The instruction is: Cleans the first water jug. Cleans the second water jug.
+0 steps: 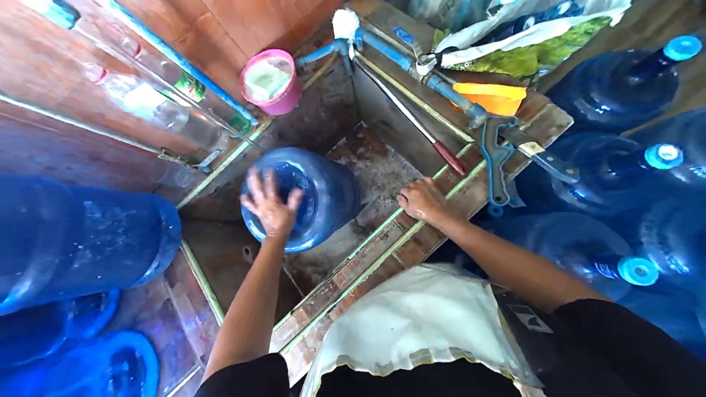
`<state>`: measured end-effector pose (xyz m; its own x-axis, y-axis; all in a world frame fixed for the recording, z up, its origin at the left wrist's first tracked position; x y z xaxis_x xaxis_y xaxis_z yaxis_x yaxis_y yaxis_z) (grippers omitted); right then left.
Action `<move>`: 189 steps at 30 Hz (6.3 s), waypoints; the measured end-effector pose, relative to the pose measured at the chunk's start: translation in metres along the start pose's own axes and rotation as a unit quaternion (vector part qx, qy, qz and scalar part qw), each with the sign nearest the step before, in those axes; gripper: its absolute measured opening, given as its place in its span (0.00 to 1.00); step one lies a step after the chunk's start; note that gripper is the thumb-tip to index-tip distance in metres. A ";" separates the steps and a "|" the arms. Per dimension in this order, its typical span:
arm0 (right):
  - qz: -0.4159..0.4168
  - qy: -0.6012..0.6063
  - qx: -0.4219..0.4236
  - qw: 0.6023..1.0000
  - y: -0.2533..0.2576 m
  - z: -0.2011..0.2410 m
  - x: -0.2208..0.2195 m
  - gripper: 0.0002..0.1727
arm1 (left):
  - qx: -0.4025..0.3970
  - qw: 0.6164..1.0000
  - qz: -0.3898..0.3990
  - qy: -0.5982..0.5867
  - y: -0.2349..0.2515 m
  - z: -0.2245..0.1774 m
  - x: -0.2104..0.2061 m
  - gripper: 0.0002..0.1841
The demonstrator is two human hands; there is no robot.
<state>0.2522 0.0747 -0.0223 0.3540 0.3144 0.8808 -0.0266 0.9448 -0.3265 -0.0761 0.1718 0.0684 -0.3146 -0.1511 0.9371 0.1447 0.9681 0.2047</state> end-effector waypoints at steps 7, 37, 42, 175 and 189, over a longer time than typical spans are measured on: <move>0.005 0.013 0.007 1.000 0.004 -0.002 -0.002 0.22 | 0.192 0.967 -0.032 -0.162 0.089 -0.009 0.012 0.33; -0.050 0.207 -0.060 0.975 0.003 0.015 0.038 0.23 | -0.007 0.976 0.181 -0.121 -0.001 -0.112 -0.017 0.38; -0.220 0.143 0.226 0.938 0.041 0.149 0.109 0.26 | -0.033 0.980 0.089 -0.174 -0.051 -0.096 -0.021 0.22; 0.102 0.009 -0.125 0.987 0.027 -0.012 0.021 0.23 | -0.091 0.968 0.226 -0.062 0.054 -0.159 -0.051 0.64; -0.173 0.010 0.159 0.972 0.170 0.035 0.224 0.19 | 0.206 0.938 -0.092 -0.264 0.017 -0.015 0.000 0.34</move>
<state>0.2938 0.3085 0.1315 0.4103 -0.0271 0.9115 -0.1886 0.9754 0.1139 -0.0596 0.1855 0.0761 -0.7348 -0.3087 0.6040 -0.2988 0.9467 0.1204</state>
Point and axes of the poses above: each hand's wrist, its own y-axis towards the middle knuckle, its own x-axis out of the back of the hand, z = x × y, the point moved 9 cm from there along y, towards the middle knuckle, and after that the axes turned 4 degrees about -x, right-handed, at the moved point
